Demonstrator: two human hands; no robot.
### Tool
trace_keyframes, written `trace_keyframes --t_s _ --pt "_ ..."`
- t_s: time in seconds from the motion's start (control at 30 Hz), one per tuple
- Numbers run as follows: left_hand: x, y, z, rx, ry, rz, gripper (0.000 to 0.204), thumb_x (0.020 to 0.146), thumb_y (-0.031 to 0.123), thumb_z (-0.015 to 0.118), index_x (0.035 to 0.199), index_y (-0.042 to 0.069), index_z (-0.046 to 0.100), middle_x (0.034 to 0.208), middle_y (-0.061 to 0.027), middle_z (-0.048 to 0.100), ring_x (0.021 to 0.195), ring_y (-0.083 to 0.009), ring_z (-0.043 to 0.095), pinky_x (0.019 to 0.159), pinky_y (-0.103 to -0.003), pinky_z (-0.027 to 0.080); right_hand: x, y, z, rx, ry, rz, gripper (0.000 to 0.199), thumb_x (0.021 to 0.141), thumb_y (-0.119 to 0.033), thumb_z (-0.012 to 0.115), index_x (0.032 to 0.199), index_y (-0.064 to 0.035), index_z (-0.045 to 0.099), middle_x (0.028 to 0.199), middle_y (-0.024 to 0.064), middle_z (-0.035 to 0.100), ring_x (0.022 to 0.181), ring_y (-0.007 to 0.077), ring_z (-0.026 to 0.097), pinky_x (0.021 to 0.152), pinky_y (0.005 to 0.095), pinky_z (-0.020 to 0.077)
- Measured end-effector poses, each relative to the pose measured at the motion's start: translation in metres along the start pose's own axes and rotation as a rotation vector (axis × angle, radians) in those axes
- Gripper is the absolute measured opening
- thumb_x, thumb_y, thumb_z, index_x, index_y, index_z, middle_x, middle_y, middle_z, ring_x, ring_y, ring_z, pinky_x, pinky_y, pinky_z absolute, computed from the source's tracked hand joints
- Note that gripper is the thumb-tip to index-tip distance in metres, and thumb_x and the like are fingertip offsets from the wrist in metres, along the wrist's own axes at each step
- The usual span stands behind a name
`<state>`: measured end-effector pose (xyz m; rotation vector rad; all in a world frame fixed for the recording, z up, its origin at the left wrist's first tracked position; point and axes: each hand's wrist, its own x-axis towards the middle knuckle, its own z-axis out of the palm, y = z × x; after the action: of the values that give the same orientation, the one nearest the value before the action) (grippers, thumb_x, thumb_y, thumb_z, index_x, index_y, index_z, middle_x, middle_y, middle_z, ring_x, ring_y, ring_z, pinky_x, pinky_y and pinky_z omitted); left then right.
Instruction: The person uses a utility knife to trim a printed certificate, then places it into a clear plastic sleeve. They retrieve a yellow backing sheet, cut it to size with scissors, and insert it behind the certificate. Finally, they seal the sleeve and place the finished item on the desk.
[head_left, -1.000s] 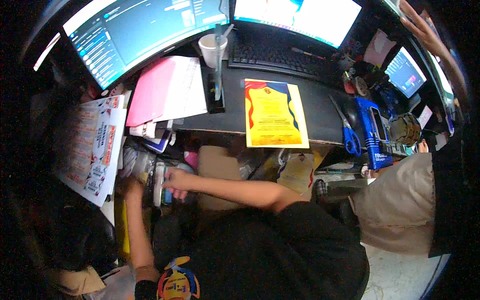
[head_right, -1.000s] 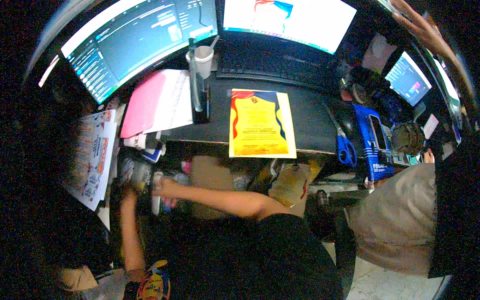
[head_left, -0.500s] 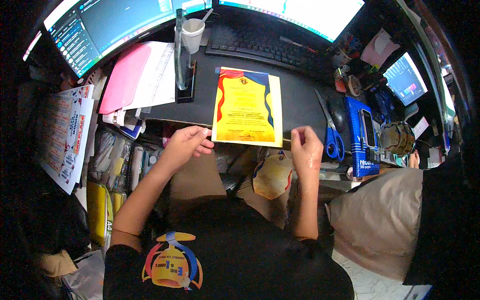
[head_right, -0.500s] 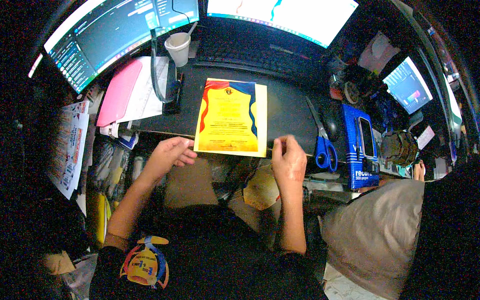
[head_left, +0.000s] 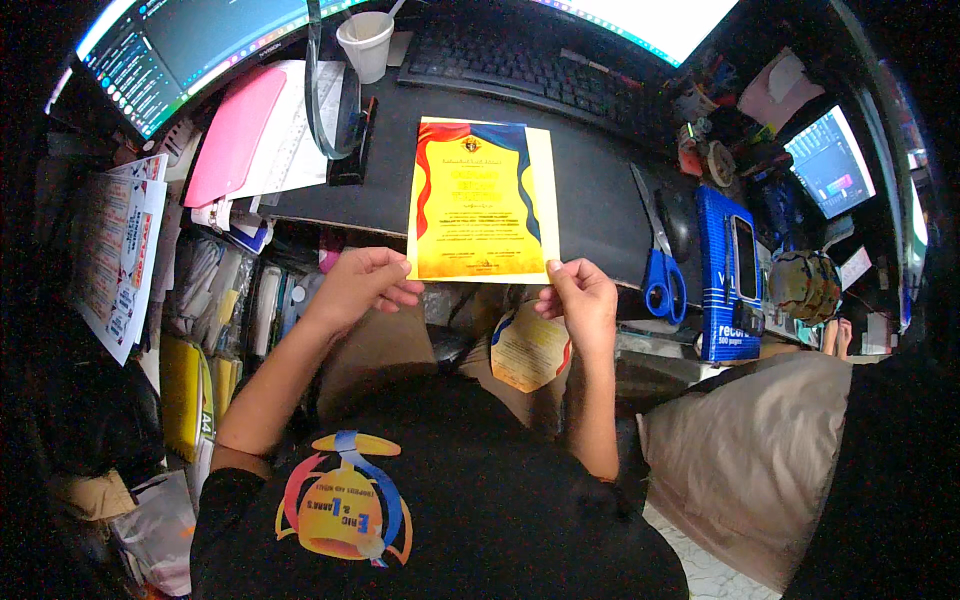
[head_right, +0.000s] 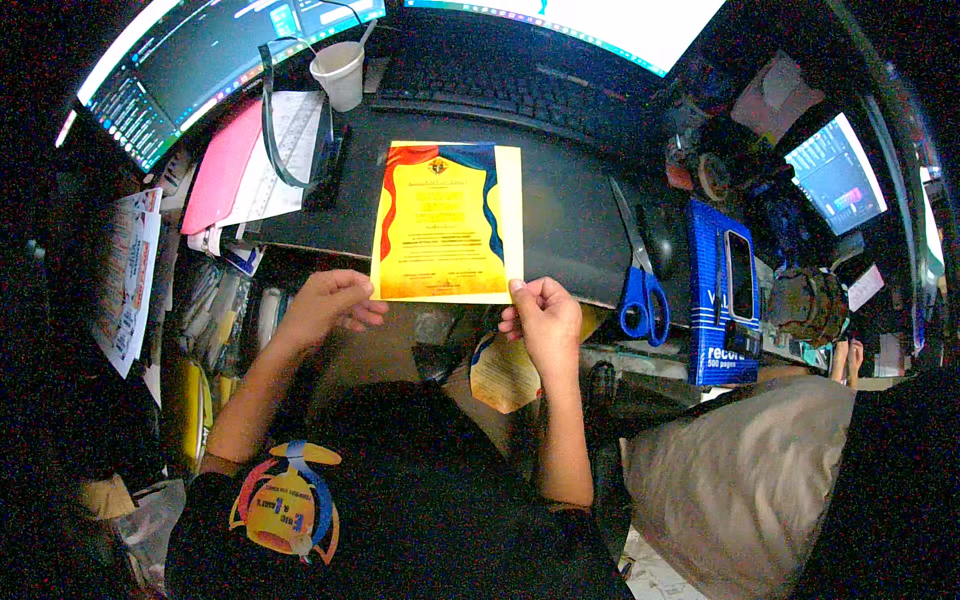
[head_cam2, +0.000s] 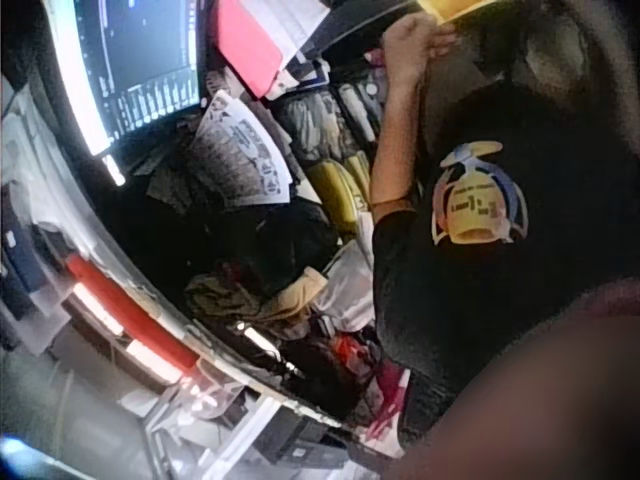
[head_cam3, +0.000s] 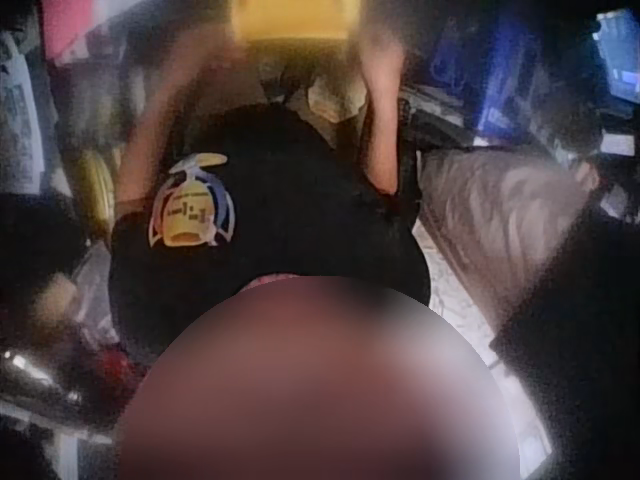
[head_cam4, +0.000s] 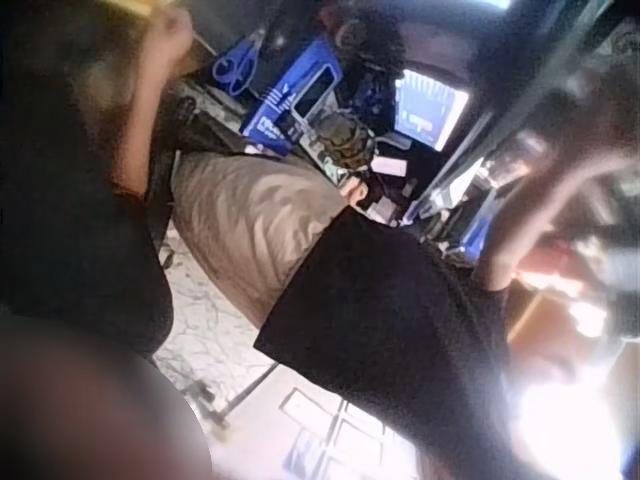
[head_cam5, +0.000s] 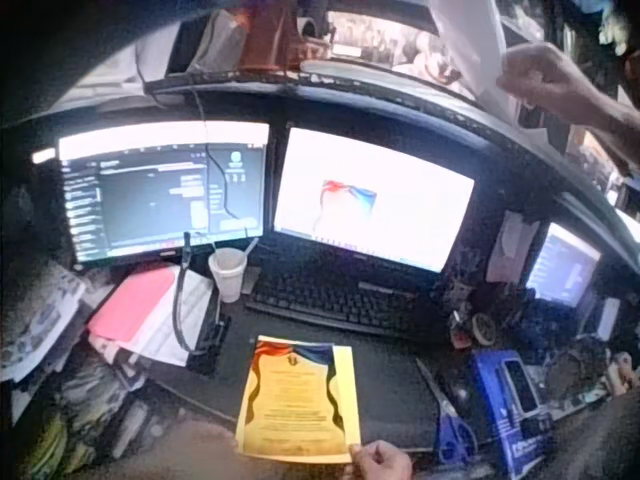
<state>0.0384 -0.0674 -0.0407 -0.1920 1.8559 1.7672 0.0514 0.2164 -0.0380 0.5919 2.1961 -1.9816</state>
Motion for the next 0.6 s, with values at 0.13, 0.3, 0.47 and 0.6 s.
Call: trace_keyframes --t_s 0.13,0.3,0.47,0.6 --pt "0.0008 -0.001 0.0019 -0.029 0.017 0.002 0.024 0.092 0.027 0.054 0.096 0.005 0.059 0.09 -0.0121 0.069 0.075 -0.0161 0.067 0.062 -0.025 0.05 -0.0015 0.0007 -0.0011 0.018 -0.02 0.006 0.022 0.092 -0.021 0.059 0.078 -0.004 0.055 0.062 0.0036 0.059 0.05 0.0107 0.057 0.044 0.0237 0.045" --pt "0.0022 -0.0022 0.0026 0.009 0.004 -0.021 0.023 0.093 0.027 0.054 0.097 0.006 0.059 0.09 -0.0111 0.069 0.074 -0.0153 0.067 0.061 -0.024 0.049 -0.0025 0.0022 -0.0017 -0.035 0.012 -0.012 0.021 0.092 -0.02 0.06 0.081 -0.0018 0.056 0.064 0.0056 0.06 0.05 0.0119 0.059 0.042 0.0227 0.0468" --pt "0.0027 0.0005 0.0042 -0.027 0.006 -0.056 0.023 0.092 0.024 0.055 0.104 0.004 0.06 0.091 -0.0099 0.069 0.075 -0.0128 0.067 0.06 -0.022 0.049 -0.006 0.0044 -0.0029 0.018 0.025 0.004 0.021 0.092 -0.019 0.06 0.083 -0.0006 0.057 0.064 0.006 0.06 0.05 0.0124 0.059 0.044 0.0233 0.0478" --pt "0.0029 0.0026 0.006 -0.056 -0.002 -0.047 0.027 0.092 0.023 0.057 0.11 0.002 0.059 0.094 -0.0099 0.069 0.077 -0.0123 0.067 0.06 -0.02 0.048 -0.0086 0.0052 -0.0045 0.061 0.001 0.001 0.021 0.094 -0.019 0.056 0.085 -0.0002 0.055 0.066 0.0057 0.059 0.052 0.0129 0.059 0.045 0.0245 0.0483"
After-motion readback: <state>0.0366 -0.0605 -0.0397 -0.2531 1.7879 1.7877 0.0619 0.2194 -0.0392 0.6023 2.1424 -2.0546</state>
